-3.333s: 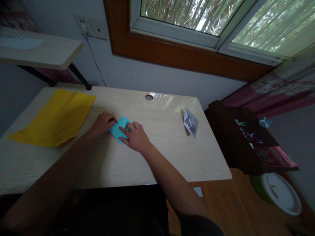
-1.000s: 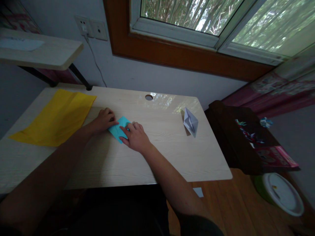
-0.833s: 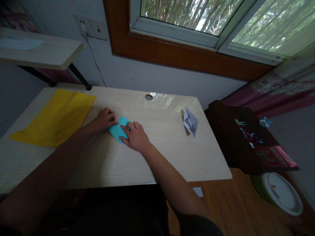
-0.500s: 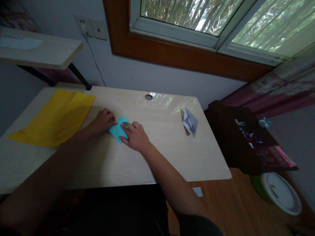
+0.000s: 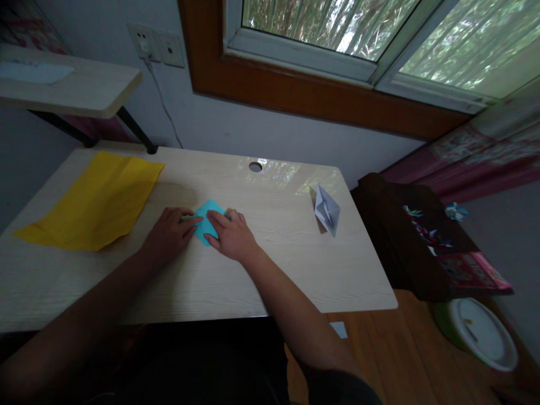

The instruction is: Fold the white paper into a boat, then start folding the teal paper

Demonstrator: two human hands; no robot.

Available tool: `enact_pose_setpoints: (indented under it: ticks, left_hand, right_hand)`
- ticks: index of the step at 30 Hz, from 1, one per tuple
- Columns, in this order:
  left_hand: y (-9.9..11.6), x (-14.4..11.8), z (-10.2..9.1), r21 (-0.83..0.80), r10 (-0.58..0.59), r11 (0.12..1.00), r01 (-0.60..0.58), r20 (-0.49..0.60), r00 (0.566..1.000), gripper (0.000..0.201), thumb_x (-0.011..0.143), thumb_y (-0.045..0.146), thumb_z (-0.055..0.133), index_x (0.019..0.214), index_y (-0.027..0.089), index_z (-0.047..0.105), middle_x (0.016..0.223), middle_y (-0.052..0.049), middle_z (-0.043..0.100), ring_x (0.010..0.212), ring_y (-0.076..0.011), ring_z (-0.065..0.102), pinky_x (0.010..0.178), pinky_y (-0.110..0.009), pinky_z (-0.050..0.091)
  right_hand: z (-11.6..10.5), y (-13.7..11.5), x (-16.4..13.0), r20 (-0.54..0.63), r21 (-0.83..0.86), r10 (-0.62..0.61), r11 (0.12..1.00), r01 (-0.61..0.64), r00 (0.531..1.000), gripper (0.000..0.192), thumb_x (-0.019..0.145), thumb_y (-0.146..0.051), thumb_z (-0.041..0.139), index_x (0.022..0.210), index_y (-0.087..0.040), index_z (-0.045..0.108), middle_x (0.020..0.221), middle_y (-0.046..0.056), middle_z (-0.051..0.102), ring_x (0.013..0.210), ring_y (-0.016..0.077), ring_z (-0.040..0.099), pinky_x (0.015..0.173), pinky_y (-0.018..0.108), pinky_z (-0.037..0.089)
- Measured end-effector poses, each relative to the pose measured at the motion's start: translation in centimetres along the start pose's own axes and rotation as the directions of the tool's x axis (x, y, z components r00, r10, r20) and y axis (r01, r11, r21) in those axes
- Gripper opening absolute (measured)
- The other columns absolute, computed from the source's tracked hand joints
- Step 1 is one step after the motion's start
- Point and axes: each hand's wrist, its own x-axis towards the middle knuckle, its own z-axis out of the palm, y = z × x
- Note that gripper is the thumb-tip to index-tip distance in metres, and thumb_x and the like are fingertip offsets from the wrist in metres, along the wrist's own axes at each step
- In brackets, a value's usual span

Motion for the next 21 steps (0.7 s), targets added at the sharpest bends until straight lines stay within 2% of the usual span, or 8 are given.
enact_pose_setpoints:
  ticks: [2,7,13,21]
  left_hand:
    - [0.7,-0.4,-0.1,0.021,0.014,1.0,-0.015,0.04,0.999,0.037,0.099,0.027,0.047,0.129,0.026,0.067,0.123,-0.015,0.058,0.112,-0.033,0.048,0.099,-0.051,0.043]
    - [1.9,-0.5,-0.4,0.112,-0.086,0.99,0.08,0.047,0.995,0.041,0.099,0.029,0.044,0.135,0.029,0.064,0.123,-0.017,0.057,0.112,-0.0369,0.047,0.091,-0.053,0.044]
    - [2.3,-0.2,-0.7,0.174,-0.177,0.97,0.172,0.014,0.984,0.042,0.1,0.034,0.042,0.136,0.023,0.063,0.117,-0.018,0.058,0.108,-0.0376,0.047,0.088,-0.052,0.043]
    - [2.8,-0.3,0.2,0.209,-0.22,0.951,0.226,-0.051,0.974,0.043,0.099,0.029,0.045,0.137,0.015,0.06,0.117,-0.02,0.059,0.11,-0.0376,0.051,0.087,-0.051,0.046]
  right_hand:
    - [0.0,0.0,0.0,0.0,0.004,0.0,1.0,0.0,1.0,0.062,0.101,-0.057,0.043,0.152,-0.022,0.045,0.155,0.007,0.047,0.117,0.034,0.042,0.098,0.051,0.039]
    - [0.1,0.1,0.0,0.002,0.009,-0.002,1.0,0.002,1.0,0.062,0.101,-0.057,0.043,0.152,-0.023,0.045,0.155,0.007,0.047,0.117,0.0338,0.042,0.099,0.051,0.039]
    - [0.0,0.1,0.0,-0.004,0.009,-0.002,1.0,0.002,1.0,0.063,0.101,-0.059,0.041,0.152,-0.021,0.046,0.154,0.008,0.049,0.116,0.034,0.043,0.099,0.052,0.039]
    - [-0.1,-0.1,0.1,0.004,-0.013,0.004,1.0,-0.004,1.0,0.063,0.101,-0.06,0.039,0.151,-0.021,0.047,0.155,0.007,0.048,0.118,0.0345,0.043,0.1,0.052,0.038]
